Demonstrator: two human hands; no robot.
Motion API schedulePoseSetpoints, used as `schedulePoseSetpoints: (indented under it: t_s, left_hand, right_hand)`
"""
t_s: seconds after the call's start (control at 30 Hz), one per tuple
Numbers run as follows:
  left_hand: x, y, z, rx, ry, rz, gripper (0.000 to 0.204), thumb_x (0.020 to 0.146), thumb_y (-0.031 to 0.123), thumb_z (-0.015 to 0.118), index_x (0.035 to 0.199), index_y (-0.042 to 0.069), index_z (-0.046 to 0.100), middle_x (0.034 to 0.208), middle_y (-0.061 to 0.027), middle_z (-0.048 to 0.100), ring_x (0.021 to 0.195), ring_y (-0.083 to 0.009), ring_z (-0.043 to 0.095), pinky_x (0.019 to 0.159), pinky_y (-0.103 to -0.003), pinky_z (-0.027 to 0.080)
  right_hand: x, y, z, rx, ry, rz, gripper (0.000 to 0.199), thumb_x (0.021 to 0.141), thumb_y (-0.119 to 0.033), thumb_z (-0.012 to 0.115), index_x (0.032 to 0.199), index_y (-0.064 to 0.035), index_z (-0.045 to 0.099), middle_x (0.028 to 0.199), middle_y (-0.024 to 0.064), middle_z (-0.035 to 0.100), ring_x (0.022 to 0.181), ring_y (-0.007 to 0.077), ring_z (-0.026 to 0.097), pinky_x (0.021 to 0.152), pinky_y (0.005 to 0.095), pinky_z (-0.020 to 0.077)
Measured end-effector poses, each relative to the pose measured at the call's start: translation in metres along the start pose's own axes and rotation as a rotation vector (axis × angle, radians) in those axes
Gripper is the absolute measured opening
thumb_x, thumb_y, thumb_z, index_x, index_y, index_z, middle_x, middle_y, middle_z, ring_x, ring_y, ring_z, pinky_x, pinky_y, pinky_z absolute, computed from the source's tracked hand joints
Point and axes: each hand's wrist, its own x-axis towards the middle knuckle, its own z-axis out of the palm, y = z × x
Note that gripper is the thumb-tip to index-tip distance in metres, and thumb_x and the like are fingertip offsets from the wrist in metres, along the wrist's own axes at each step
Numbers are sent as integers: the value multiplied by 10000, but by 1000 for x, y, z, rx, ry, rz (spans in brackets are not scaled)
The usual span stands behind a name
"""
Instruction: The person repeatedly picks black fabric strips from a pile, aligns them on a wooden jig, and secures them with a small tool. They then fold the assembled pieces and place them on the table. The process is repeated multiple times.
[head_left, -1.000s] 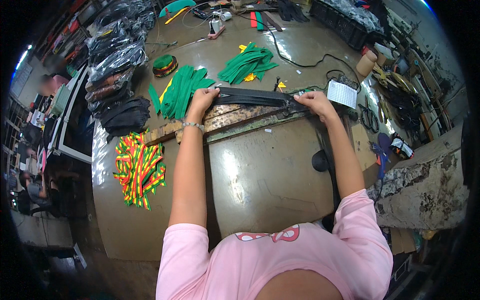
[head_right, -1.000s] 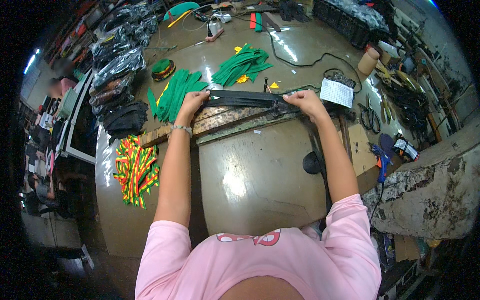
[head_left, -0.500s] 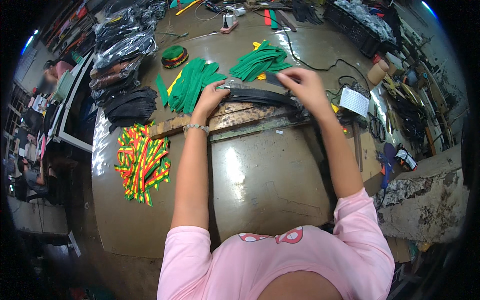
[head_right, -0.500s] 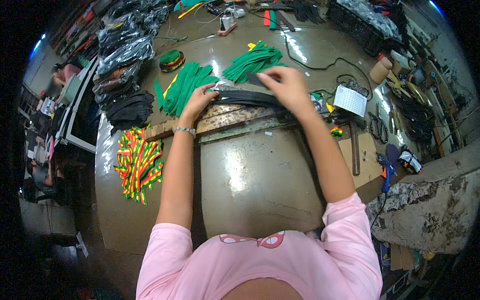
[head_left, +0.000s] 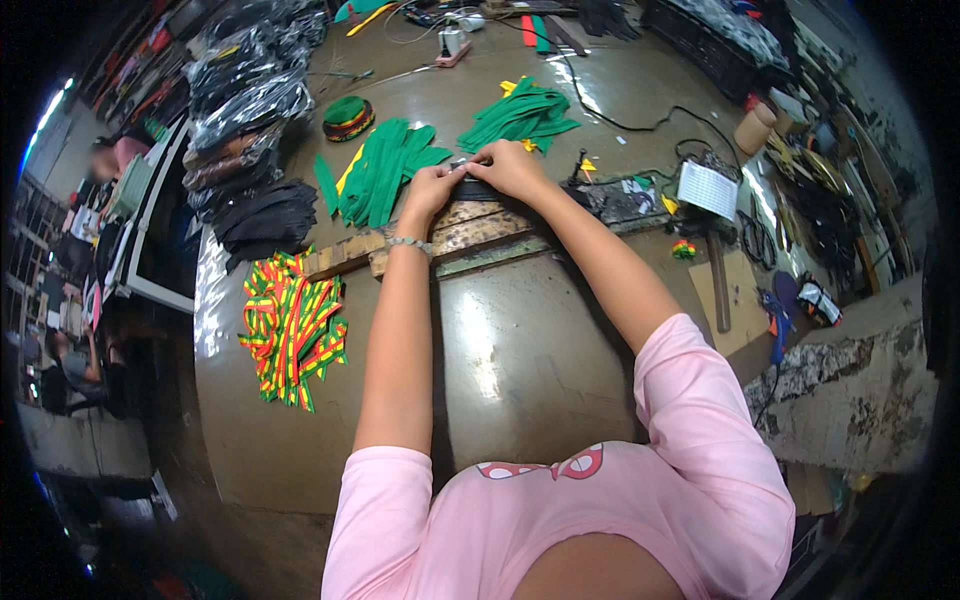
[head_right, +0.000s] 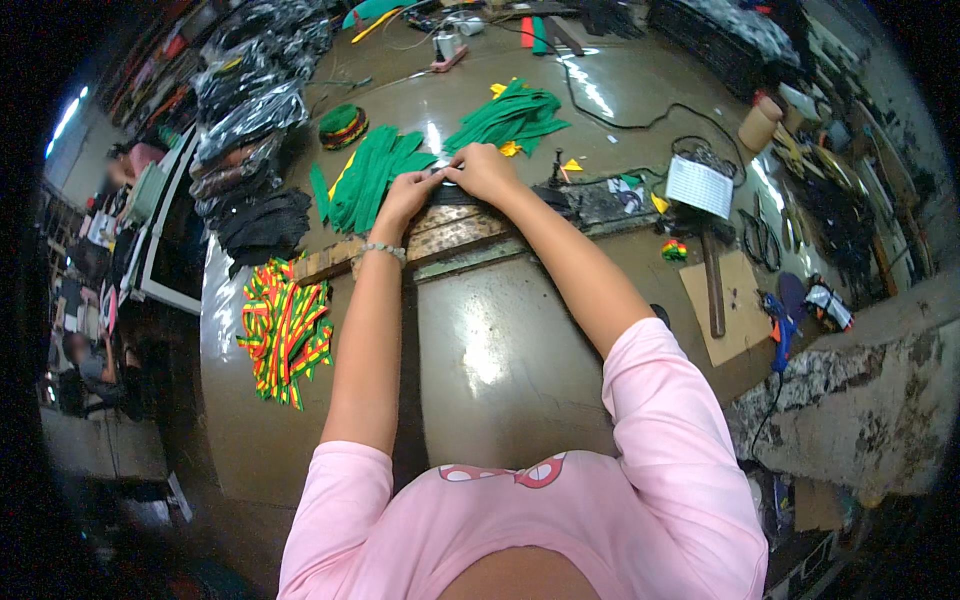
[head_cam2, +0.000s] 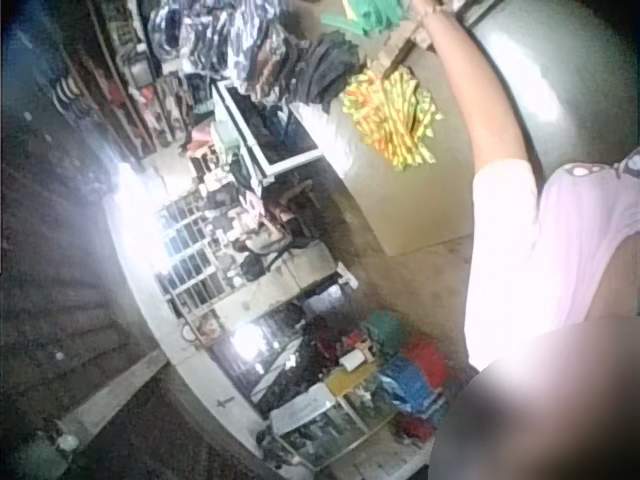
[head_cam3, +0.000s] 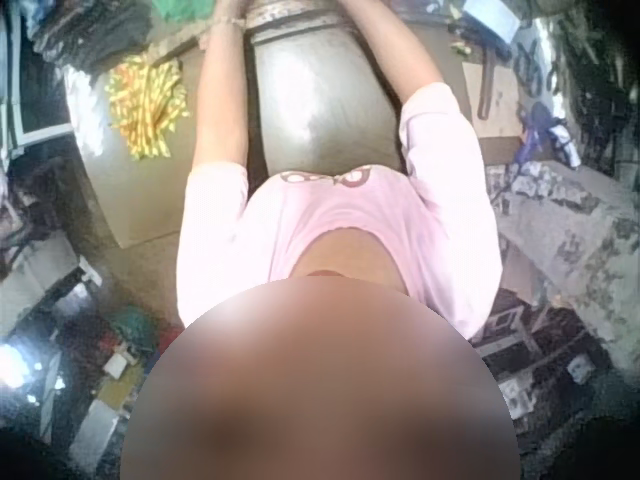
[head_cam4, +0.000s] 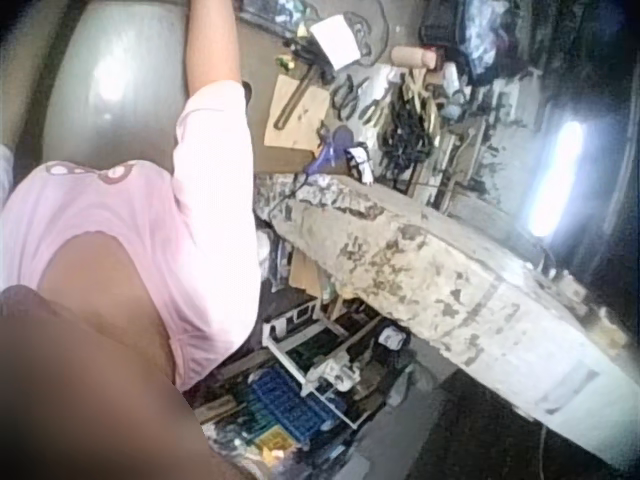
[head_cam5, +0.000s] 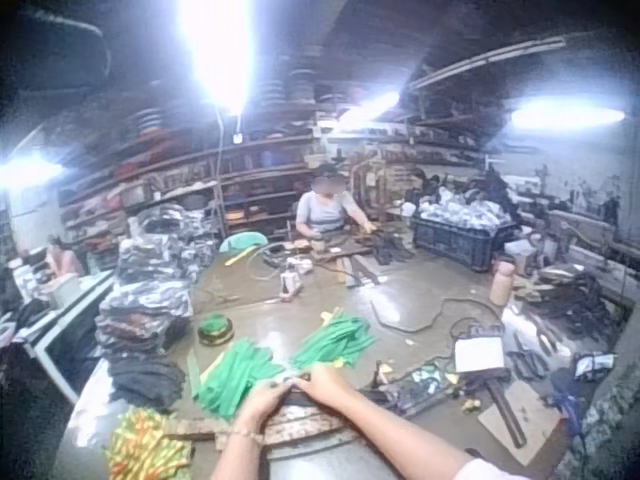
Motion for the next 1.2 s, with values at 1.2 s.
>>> schedulePoseSetpoints:
  t_s: [1.2]
  left_hand:
    - [-10,-3,-22,-110,-145,6,315,754,177,655,998,-19,628,808,-7,590,748,-72,494,692,-234,399]
  right_hand:
    - [-13,-18,-13,138,93,13,242,766,-255,643,866,-37,677,767,130,658,689,212,640,643,304,479]
